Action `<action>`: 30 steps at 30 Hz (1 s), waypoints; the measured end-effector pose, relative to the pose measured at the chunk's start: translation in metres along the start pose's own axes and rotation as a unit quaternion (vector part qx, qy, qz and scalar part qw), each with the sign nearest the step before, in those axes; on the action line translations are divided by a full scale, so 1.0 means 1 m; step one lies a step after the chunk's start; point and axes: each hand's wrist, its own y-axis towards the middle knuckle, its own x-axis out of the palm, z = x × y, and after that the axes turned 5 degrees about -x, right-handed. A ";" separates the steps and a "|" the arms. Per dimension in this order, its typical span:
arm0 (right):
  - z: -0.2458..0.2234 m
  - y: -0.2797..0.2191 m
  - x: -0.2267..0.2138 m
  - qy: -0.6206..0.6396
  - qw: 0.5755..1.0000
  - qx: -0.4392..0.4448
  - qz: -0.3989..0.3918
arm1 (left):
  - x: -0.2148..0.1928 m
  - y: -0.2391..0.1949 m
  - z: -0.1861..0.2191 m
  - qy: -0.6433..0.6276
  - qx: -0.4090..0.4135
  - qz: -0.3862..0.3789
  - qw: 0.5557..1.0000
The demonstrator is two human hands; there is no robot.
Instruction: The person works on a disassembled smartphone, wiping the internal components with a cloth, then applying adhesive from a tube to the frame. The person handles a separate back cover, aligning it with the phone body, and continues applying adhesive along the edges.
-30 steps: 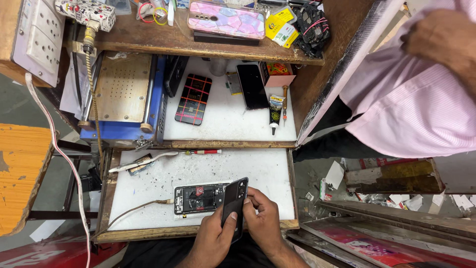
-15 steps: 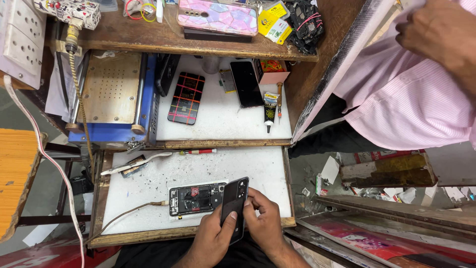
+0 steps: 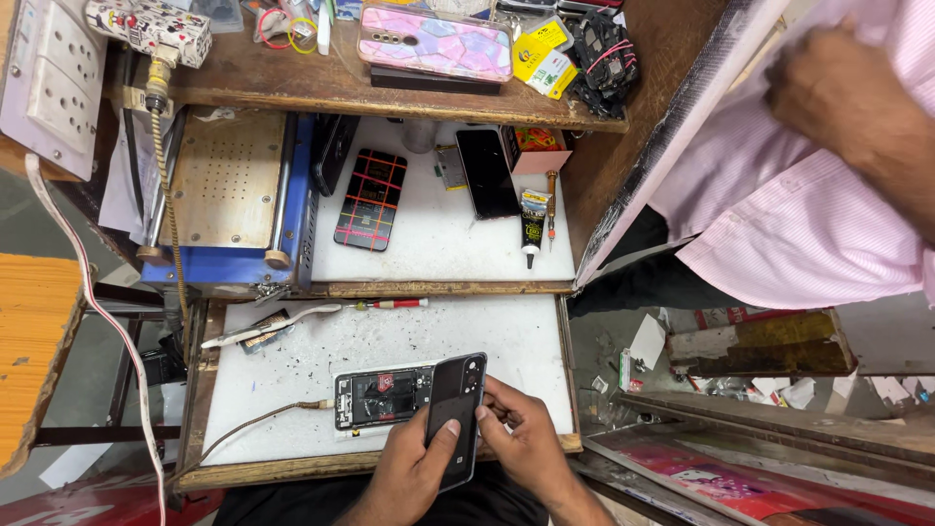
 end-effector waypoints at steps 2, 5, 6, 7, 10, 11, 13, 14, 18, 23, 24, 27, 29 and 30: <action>-0.005 0.002 -0.003 -0.025 0.999 -0.012 -0.033 | -0.003 0.000 0.000 -0.019 0.022 -0.002 1.000; -0.010 0.003 -0.006 -0.040 0.997 -0.011 -0.063 | -0.006 0.001 0.001 -0.025 0.050 -0.001 0.998; -0.011 0.003 -0.006 -0.041 0.997 -0.008 -0.071 | -0.006 0.000 0.003 -0.012 0.033 0.001 0.999; -0.012 0.003 -0.005 -0.026 0.999 0.011 -0.046 | -0.006 -0.001 0.004 0.001 0.016 0.003 1.000; -0.017 0.006 0.002 0.001 1.000 0.027 -0.002 | -0.004 -0.001 0.007 0.009 -0.018 -0.003 1.000; -0.020 0.007 0.005 0.001 1.000 0.011 -0.006 | -0.004 -0.002 0.008 0.012 -0.015 0.000 1.000; -0.028 0.008 0.007 -0.018 0.999 0.021 -0.023 | -0.003 0.002 0.010 0.020 -0.007 0.003 1.000; -0.033 0.005 0.007 -0.035 0.997 0.053 -0.036 | -0.005 0.001 0.011 -0.011 -0.014 0.001 1.000; -0.033 -0.009 -0.002 -0.129 0.985 -0.066 -0.094 | -0.032 -0.005 0.011 -0.154 -0.053 -0.024 0.986; 0.013 -0.033 -0.043 -0.243 0.967 0.066 -0.033 | -0.109 -0.037 -0.006 -0.407 -0.028 -0.026 0.913; 0.027 -0.040 -0.051 -0.241 0.967 0.080 -0.023 | -0.117 -0.038 -0.014 -0.330 -0.079 0.051 0.939; 0.062 -0.063 -0.069 -0.188 0.960 0.006 -0.206 | -0.127 -0.052 -0.036 -0.304 -0.150 0.122 0.933; 0.085 -0.072 -0.066 -0.211 0.911 0.083 -0.345 | -0.130 -0.057 -0.044 -0.368 -0.098 0.087 0.920; 0.095 -0.078 -0.062 -0.222 0.876 0.121 -0.412 | -0.130 -0.059 -0.047 -0.405 -0.033 0.053 0.912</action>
